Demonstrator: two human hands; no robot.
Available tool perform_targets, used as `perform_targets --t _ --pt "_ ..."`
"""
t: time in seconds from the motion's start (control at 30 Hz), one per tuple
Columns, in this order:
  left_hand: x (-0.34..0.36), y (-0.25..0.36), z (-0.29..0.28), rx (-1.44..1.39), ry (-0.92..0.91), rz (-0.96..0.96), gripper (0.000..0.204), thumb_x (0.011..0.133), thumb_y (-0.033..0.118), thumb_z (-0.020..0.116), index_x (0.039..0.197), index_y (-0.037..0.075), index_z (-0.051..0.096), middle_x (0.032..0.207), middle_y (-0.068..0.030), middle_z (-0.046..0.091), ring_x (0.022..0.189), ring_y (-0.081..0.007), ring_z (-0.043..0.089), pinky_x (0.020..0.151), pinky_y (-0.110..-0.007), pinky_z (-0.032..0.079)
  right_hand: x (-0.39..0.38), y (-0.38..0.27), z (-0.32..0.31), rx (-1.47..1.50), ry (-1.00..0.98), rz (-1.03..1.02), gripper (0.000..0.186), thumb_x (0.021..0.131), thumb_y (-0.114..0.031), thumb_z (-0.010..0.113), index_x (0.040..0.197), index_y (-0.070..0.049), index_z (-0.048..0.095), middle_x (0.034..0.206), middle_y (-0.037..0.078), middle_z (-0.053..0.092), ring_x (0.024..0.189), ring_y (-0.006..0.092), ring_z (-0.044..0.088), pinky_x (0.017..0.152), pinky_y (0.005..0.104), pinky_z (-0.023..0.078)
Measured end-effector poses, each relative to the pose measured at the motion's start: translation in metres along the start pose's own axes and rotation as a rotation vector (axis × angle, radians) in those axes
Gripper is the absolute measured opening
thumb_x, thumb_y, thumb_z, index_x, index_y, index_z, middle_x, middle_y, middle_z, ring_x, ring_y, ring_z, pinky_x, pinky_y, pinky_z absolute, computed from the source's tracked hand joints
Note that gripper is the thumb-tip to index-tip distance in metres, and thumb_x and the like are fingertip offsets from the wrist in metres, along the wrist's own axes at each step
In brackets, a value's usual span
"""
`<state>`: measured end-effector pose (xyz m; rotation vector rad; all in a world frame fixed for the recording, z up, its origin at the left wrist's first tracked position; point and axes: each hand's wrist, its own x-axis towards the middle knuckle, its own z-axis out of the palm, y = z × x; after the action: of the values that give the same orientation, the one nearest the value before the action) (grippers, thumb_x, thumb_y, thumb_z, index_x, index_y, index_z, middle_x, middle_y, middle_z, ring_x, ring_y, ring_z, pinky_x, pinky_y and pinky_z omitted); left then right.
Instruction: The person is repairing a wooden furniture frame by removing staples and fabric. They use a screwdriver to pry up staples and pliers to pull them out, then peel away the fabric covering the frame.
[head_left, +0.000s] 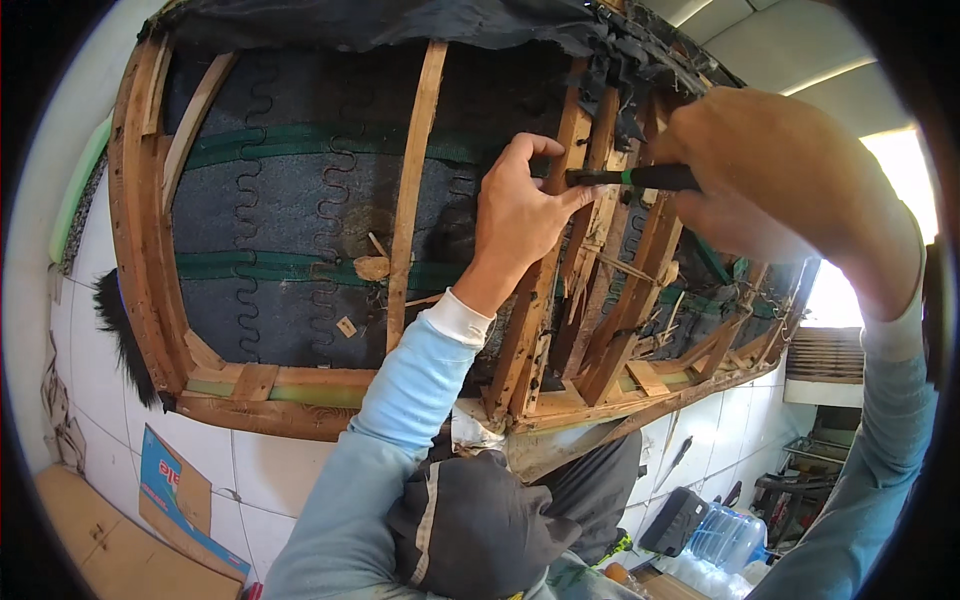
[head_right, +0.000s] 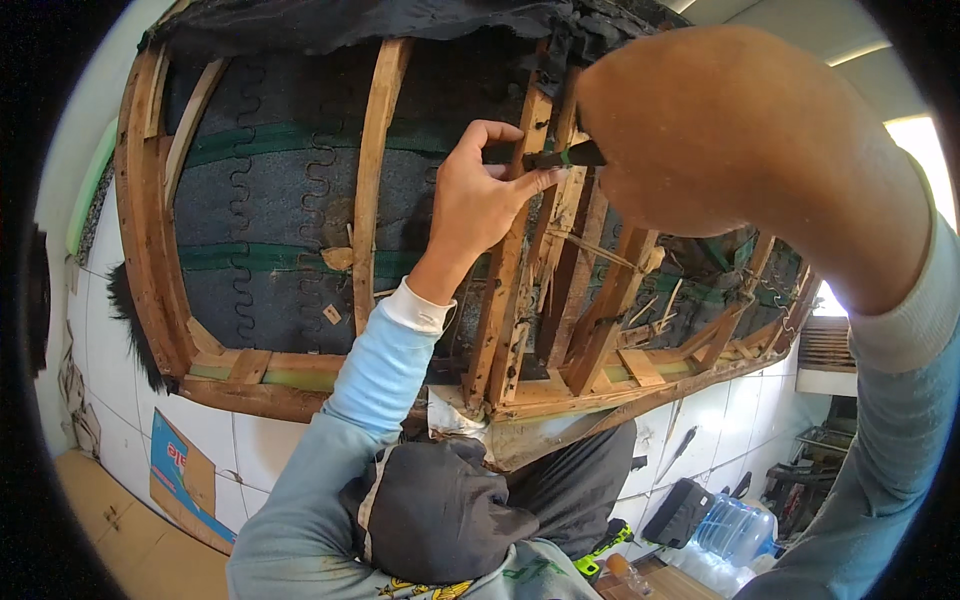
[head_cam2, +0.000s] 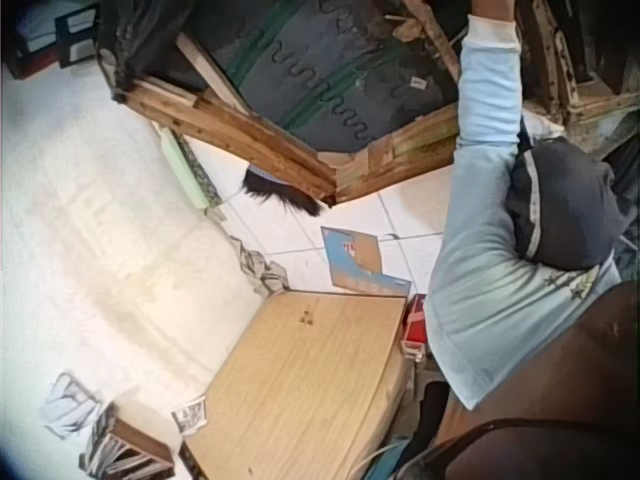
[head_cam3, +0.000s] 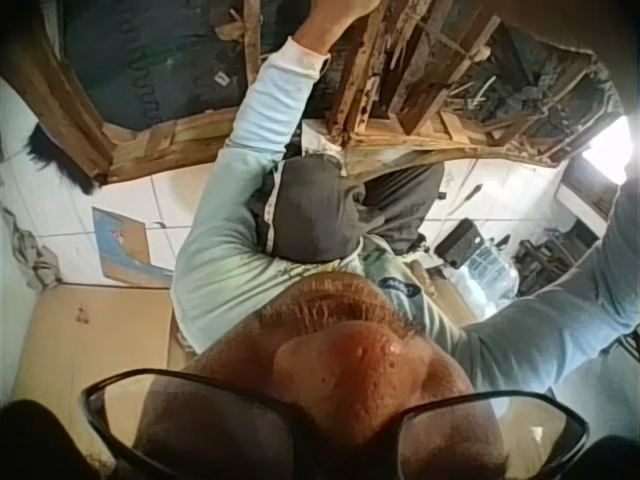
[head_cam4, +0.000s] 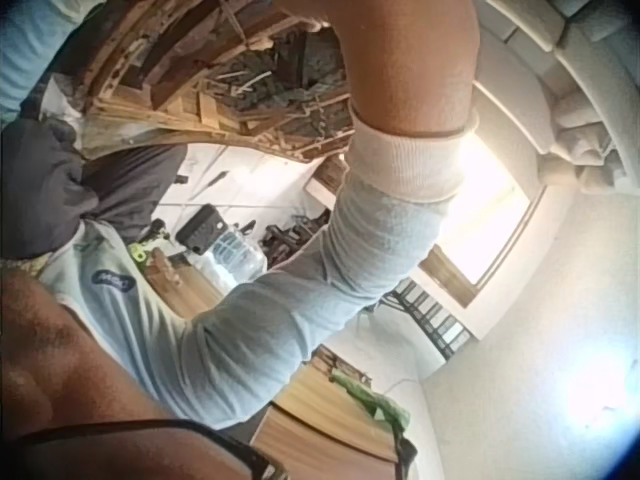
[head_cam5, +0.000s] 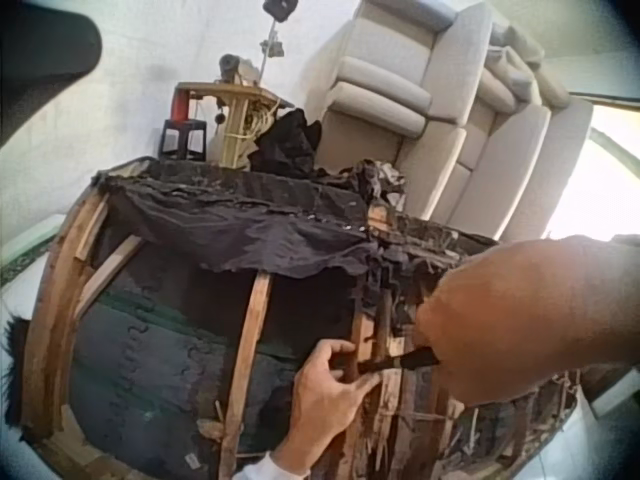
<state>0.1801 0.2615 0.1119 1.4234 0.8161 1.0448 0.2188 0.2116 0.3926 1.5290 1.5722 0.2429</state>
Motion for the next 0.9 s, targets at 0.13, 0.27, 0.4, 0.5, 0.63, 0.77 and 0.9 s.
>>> perform_targets --t 0.13,0.27,0.4,0.5,0.63,0.77,0.9 --pt "-0.001 0.000 0.000 -0.024 -0.017 -0.007 0.059 0.085 0.026 0.098 0.126 0.004 0.062 0.096 -0.0137 0.084 0.082 -0.0157 0.080 0.071 -0.028 0.058 0.003 -0.008 0.001 0.048 -0.037 0.057 0.020 0.090 -0.016 0.075 0.107 -0.007 0.083 0.094 0.018 0.078 0.093 0.0380 0.078 0.085 0.0497 0.063" --pt "-0.002 0.000 0.001 -0.075 -0.026 0.008 0.059 0.085 0.024 0.098 0.127 0.004 0.062 0.098 -0.0143 0.084 0.085 -0.0168 0.081 0.072 -0.029 0.059 -0.001 -0.007 0.012 0.121 0.012 0.051 0.019 0.091 -0.015 0.078 0.107 -0.006 0.082 0.097 0.018 0.078 0.097 0.0384 0.077 0.088 0.0491 0.063" --pt "-0.001 -0.003 -0.001 -0.021 -0.006 0.039 0.057 0.085 0.022 0.098 0.127 0.003 0.063 0.100 -0.0140 0.084 0.089 -0.0177 0.082 0.074 -0.030 0.060 -0.009 -0.012 0.027 0.118 0.102 0.019 0.018 0.092 -0.018 0.080 0.103 -0.005 0.080 0.098 0.019 0.077 0.100 0.0390 0.076 0.091 0.0483 0.062" --pt "-0.001 -0.002 -0.001 -0.026 -0.012 0.036 0.057 0.085 0.021 0.098 0.126 0.003 0.063 0.102 -0.0135 0.084 0.091 -0.0180 0.082 0.077 -0.030 0.061 -0.019 -0.014 0.036 0.170 0.213 0.001 0.018 0.092 -0.019 0.079 0.101 -0.003 0.078 0.095 0.021 0.076 0.100 0.0397 0.076 0.091 0.0484 0.061" --pt "-0.004 0.002 -0.002 -0.008 -0.033 0.004 0.058 0.084 0.020 0.098 0.128 0.003 0.062 0.105 -0.0129 0.084 0.094 -0.0180 0.081 0.079 -0.031 0.061 -0.024 -0.023 0.042 0.227 0.096 0.027 0.017 0.093 -0.017 0.077 0.100 -0.001 0.076 0.086 0.023 0.074 0.092 0.0419 0.075 0.087 0.0490 0.061" --pt "-0.006 -0.003 -0.004 -0.039 -0.046 0.059 0.060 0.085 0.023 0.098 0.129 0.003 0.062 0.103 -0.0118 0.083 0.095 -0.0186 0.081 0.080 -0.032 0.061 -0.034 -0.013 0.060 0.268 0.230 0.003 0.016 0.095 -0.015 0.073 0.101 -0.001 0.076 0.082 0.023 0.074 0.078 0.0433 0.074 0.076 0.0504 0.060" --pt "-0.005 -0.008 -0.005 -0.030 -0.016 0.148 0.057 0.089 0.025 0.095 0.131 0.002 0.063 0.106 -0.0119 0.082 0.093 -0.0196 0.081 0.079 -0.033 0.062 -0.047 0.007 0.078 0.527 0.201 0.112 0.017 0.097 -0.015 0.071 0.106 -0.003 0.078 0.083 0.022 0.075 0.075 0.0466 0.073 0.075 0.0521 0.059"
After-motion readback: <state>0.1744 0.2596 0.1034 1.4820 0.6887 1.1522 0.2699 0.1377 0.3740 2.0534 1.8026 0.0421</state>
